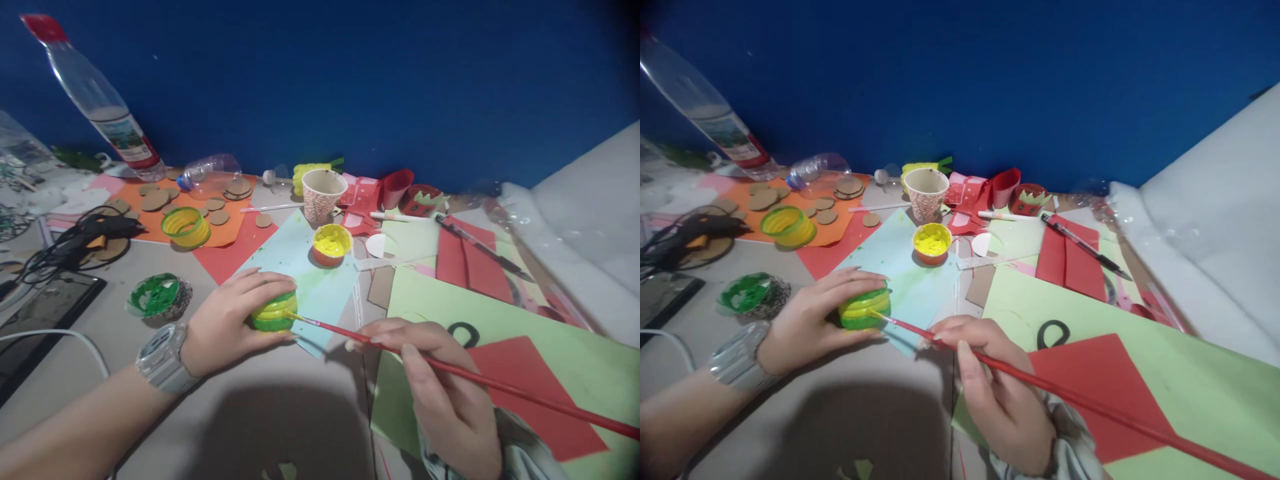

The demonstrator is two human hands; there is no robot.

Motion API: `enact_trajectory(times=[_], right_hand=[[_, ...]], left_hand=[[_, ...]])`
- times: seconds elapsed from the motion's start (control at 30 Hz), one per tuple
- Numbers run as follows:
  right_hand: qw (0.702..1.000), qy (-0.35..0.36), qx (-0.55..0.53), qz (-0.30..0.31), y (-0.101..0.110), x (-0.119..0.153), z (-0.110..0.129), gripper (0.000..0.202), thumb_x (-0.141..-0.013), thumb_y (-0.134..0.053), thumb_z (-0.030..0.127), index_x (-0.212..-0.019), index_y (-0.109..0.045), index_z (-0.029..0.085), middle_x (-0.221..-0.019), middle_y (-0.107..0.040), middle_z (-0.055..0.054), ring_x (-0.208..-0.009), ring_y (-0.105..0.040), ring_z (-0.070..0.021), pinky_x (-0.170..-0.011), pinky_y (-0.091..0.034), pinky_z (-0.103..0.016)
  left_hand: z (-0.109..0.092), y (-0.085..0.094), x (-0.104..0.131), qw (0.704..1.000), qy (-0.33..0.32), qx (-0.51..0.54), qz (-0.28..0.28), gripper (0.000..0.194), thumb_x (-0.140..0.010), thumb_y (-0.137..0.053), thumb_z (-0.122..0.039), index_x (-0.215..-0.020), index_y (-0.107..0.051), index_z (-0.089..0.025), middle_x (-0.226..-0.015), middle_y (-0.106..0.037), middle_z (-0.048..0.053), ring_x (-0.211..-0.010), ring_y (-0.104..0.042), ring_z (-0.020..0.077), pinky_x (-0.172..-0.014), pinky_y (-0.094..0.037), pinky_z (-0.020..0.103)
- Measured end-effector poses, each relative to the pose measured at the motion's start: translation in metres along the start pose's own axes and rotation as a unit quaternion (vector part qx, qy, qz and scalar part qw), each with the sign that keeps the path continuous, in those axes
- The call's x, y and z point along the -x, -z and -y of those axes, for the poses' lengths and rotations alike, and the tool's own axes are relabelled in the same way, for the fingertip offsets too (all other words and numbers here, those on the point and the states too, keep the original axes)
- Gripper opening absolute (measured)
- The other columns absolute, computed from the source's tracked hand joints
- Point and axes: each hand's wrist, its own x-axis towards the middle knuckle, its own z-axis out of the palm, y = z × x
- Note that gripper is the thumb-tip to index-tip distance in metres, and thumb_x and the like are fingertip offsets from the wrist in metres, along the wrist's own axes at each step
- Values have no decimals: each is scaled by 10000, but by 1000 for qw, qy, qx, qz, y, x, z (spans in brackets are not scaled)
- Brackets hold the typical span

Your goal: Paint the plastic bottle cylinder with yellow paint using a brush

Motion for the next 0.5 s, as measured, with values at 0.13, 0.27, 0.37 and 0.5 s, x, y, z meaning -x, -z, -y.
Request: enact_trajectory(times=[0.13, 0.27, 0.37, 0.5], right_hand=[[993, -50, -108, 3, 2, -7, 6, 275, -965, -407, 214, -1029, -663, 292, -987, -629, -40, -875, -666, -172, -786, -580, -305], [976, -120, -182, 21, 3, -15, 5, 250, -956, -453, 199, -947, -688, 286, -921, -613, -6, -721, -680, -111, -665, -598, -223], [973, -122, -196, 19, 0, -16, 1, 205, -945, -486, 216, -948, -681, 281, -922, -611, -7, -742, -674, -119, -649, -610, -244], [982, -91, -163, 8, -7, -12, 0, 190, -939, -500, 205, -961, -674, 279, -885, -643, -14, -749, -684, -134, -652, -613, -258]], left_hand=[[0, 1, 0, 1000, 14, 12, -4, 524, -778, -715, -430, -1214, -536, -200, -1207, -638, 89, -1114, -589, 233, -975, -462, 357], [0, 2, 1, 999, 15, 30, -4, 528, -773, -720, -424, -1212, -538, -193, -1198, -643, 92, -1119, -592, 230, -974, -468, 347], [0, 2, 1, 1000, 11, 25, -13, 545, -766, -726, -430, -1219, -530, -200, -1194, -651, 95, -1125, -599, 241, -1012, -439, 390], [-2, 0, 1, 1000, -4, 4, -12, 544, -766, -726, -429, -1220, -528, -205, -1191, -664, 100, -1107, -619, 253, -1042, -398, 442]])
